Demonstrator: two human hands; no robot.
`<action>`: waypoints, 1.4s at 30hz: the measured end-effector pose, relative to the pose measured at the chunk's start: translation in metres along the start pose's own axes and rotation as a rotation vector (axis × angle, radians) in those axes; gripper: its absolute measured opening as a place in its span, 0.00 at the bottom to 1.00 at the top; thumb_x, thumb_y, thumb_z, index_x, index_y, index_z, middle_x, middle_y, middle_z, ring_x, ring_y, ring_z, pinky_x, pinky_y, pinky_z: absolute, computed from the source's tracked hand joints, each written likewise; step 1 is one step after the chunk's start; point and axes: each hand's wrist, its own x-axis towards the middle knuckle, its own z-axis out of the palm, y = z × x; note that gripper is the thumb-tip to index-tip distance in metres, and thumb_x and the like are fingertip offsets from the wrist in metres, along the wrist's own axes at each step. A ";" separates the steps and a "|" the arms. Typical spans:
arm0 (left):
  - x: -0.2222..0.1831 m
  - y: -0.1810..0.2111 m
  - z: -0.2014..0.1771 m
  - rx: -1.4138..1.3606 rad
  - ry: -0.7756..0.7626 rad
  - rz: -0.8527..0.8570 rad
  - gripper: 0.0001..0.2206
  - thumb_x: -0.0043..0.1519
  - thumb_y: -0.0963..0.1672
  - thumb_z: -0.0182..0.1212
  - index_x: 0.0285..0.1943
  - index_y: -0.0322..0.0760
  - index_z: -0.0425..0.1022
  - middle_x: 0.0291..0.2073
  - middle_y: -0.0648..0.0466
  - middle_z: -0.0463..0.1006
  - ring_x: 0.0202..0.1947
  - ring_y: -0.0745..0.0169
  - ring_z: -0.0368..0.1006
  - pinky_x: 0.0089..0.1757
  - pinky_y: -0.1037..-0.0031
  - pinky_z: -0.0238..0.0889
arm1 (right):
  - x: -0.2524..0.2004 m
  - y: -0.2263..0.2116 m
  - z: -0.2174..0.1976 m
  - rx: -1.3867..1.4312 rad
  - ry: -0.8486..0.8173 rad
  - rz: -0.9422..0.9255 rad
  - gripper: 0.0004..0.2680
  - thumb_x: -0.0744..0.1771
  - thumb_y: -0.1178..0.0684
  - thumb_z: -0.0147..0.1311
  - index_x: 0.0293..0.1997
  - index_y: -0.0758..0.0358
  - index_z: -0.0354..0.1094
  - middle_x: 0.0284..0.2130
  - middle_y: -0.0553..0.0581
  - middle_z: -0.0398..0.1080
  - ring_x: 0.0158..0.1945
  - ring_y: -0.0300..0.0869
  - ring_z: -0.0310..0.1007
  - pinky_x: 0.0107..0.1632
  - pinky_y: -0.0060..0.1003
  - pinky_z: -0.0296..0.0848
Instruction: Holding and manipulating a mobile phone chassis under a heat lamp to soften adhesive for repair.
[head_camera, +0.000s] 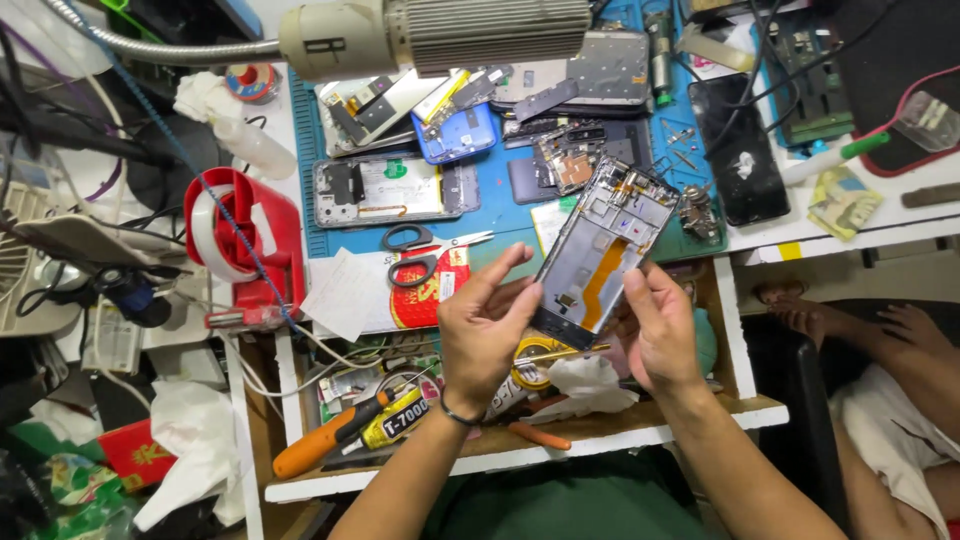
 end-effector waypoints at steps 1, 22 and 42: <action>-0.001 -0.002 0.009 -0.007 -0.013 0.000 0.22 0.58 0.36 0.68 0.64 0.34 0.75 0.54 0.35 0.80 0.48 0.44 0.80 0.45 0.64 0.79 | -0.002 -0.009 -0.003 -0.003 0.011 -0.009 0.06 0.72 0.54 0.49 0.47 0.67 0.66 0.27 0.58 0.73 0.30 0.41 0.80 0.36 0.37 0.84; -0.026 -0.008 -0.029 -0.003 -0.054 0.212 0.12 0.64 0.40 0.64 0.55 0.28 0.77 0.48 0.41 0.83 0.40 0.54 0.86 0.42 0.73 0.84 | 0.076 -0.117 -0.141 -0.757 0.186 -0.070 0.12 0.74 0.56 0.44 0.64 0.66 0.67 0.52 0.54 0.72 0.53 0.37 0.72 0.53 0.32 0.76; -0.035 -0.003 -0.040 0.034 -0.020 0.089 0.13 0.65 0.40 0.59 0.58 0.30 0.76 0.50 0.42 0.83 0.38 0.57 0.86 0.37 0.73 0.85 | 0.106 -0.089 -0.116 -1.815 0.273 -0.530 0.16 0.73 0.56 0.49 0.70 0.73 0.67 0.53 0.75 0.72 0.51 0.71 0.71 0.45 0.66 0.68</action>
